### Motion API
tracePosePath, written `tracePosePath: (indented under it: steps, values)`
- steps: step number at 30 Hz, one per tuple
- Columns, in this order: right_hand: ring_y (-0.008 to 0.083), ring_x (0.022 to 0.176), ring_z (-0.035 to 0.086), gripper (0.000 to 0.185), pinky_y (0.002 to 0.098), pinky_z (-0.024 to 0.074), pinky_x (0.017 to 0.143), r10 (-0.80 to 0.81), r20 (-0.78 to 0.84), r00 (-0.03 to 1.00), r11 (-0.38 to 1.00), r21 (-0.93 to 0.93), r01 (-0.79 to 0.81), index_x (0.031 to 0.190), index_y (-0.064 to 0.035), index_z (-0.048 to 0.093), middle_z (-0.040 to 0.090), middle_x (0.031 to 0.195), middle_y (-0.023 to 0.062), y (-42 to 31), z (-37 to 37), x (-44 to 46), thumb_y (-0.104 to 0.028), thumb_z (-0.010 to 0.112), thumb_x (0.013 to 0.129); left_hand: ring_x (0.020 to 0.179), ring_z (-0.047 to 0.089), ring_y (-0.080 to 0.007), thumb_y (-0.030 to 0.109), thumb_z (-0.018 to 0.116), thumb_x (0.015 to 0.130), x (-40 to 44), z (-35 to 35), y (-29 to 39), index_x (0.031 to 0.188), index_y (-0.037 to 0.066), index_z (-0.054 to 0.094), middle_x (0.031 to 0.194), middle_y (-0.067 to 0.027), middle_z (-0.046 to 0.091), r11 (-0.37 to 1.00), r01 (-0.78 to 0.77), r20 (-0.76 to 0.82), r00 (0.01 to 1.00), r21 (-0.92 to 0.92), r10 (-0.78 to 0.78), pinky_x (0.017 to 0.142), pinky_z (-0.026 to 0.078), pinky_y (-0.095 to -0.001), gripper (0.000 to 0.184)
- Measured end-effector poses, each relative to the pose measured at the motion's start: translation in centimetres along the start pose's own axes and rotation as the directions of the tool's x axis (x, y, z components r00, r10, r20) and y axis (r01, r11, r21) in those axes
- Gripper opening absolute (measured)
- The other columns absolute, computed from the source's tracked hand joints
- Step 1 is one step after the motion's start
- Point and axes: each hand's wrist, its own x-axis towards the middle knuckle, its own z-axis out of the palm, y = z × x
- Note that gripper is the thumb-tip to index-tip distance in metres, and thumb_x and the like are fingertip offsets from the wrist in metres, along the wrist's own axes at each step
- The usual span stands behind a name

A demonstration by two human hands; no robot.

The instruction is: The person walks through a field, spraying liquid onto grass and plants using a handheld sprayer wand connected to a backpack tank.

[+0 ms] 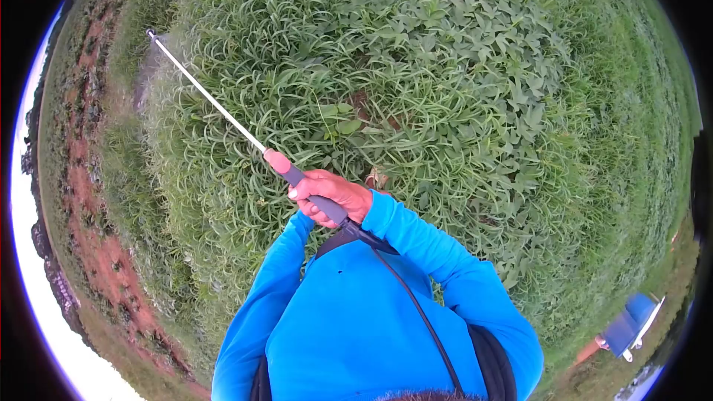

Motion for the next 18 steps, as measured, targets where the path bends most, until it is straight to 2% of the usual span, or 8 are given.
tracePosePath:
  steps: [3, 5, 7, 9, 10, 14, 18]
  values:
    - [0.0023, 0.042, 0.038, 0.018, 0.0189, 0.0309, 0.035, -0.093, -0.093, 0.991, 0.996, -0.007, 0.092, 0.08, -0.0109, 0.047, 0.043, 0.059, -0.0048, -2.1, -1.0, 0.2, -0.023, 0.06, 0.083, 0.056, 0.053, -0.014, 0.033, 0.05, 0.084, -0.4, -0.2, 3.6, 0.091, 0.012, 0.057, 0.074, -0.0009, 0.058, 0.999, -0.03, -0.022, 0.999, -0.027, 0.029, 0.051, 0.044, -0.031, 0.023]
    - [0.0025, 0.041, 0.037, 0.019, 0.0192, 0.0297, 0.034, -0.201, -0.189, 0.961, 0.977, 0.037, 0.211, 0.079, -0.0108, 0.046, 0.043, 0.059, -0.0044, -4.0, -1.3, -0.3, -0.024, 0.059, 0.083, 0.056, 0.053, -0.014, 0.033, 0.05, 0.084, -0.4, -0.2, 5.9, 0.091, 0.012, 0.057, 0.074, -0.0009, 0.058, 0.997, -0.054, -0.016, 0.998, -0.059, 0.053, 0.051, 0.044, -0.031, 0.023]
    - [0.0027, 0.04, 0.036, 0.021, 0.0195, 0.0281, 0.034, -0.227, -0.211, 0.951, 0.97, 0.042, 0.241, 0.077, -0.0111, 0.045, 0.043, 0.058, -0.0039, -5.5, -2.7, -0.6, -0.025, 0.059, 0.083, 0.056, 0.053, -0.0139, 0.033, 0.05, 0.084, -0.5, 0.5, 8.1, 0.091, 0.012, 0.057, 0.074, -0.0009, 0.058, 0.997, -0.056, -0.018, 0.998, -0.051, 0.055, 0.051, 0.044, -0.031, 0.024]
    - [0.0029, 0.039, 0.034, 0.022, 0.0198, 0.0268, 0.033, -0.301, -0.349, 0.887, 0.947, 0.0, 0.321, 0.076, -0.0114, 0.043, 0.041, 0.057, -0.0039, -7.1, -3.9, -1.1, -0.026, 0.059, 0.083, 0.058, 0.054, -0.0142, 0.033, 0.047, 0.086, 0.1, 2.3, 9.9, 0.092, 0.011, 0.057, 0.076, -0.0009, 0.059, 0.977, 0.101, -0.123, 0.989, 0.189, -0.079, 0.053, 0.045, -0.0306, 0.025]
    - [0.0031, 0.04, 0.034, 0.023, 0.0195, 0.0278, 0.033, -0.319, -0.367, 0.874, 0.937, 0.015, 0.348, 0.077, -0.0114, 0.044, 0.041, 0.058, -0.0038, -7.6, -4.8, -1.3, -0.027, 0.059, 0.084, 0.057, 0.054, -0.0145, 0.032, 0.046, 0.087, 0.3, 3.0, 10.6, 0.093, 0.011, 0.056, 0.076, -0.0008, 0.059, 0.969, 0.117, -0.132, 0.987, 0.22, -0.089, 0.052, 0.045, -0.0304, 0.024]
    - [0.0047, 0.04, 0.038, 0.026, 0.0206, 0.0306, 0.032, -0.348, -0.451, 0.822, 0.881, 0.143, 0.452, 0.08, -0.0117, 0.044, 0.043, 0.059, -0.0023, -10.1, -8.0, -2.5, -0.029, 0.063, 0.08, 0.056, 0.054, -0.0143, 0.03, 0.047, 0.087, 1.4, 4.4, 11.7, 0.092, 0.011, 0.056, 0.076, -0.0011, 0.059, 0.976, 0.137, -0.085, 0.989, 0.168, -0.124, 0.048, 0.044, -0.03, 0.022]
    - [0.0044, 0.039, 0.037, 0.025, 0.0197, 0.0291, 0.031, -0.409, -0.549, 0.729, 0.819, 0.133, 0.558, 0.08, -0.0119, 0.044, 0.042, 0.058, -0.0027, -11.7, -9.8, -4.4, -0.029, 0.062, 0.081, 0.057, 0.054, -0.0138, 0.033, 0.047, 0.086, 1.8, 5.7, 13.8, 0.093, 0.012, 0.056, 0.075, -0.0008, 0.059, 0.958, 0.153, -0.071, 0.988, 0.241, -0.139, 0.048, 0.044, -0.0295, 0.024]
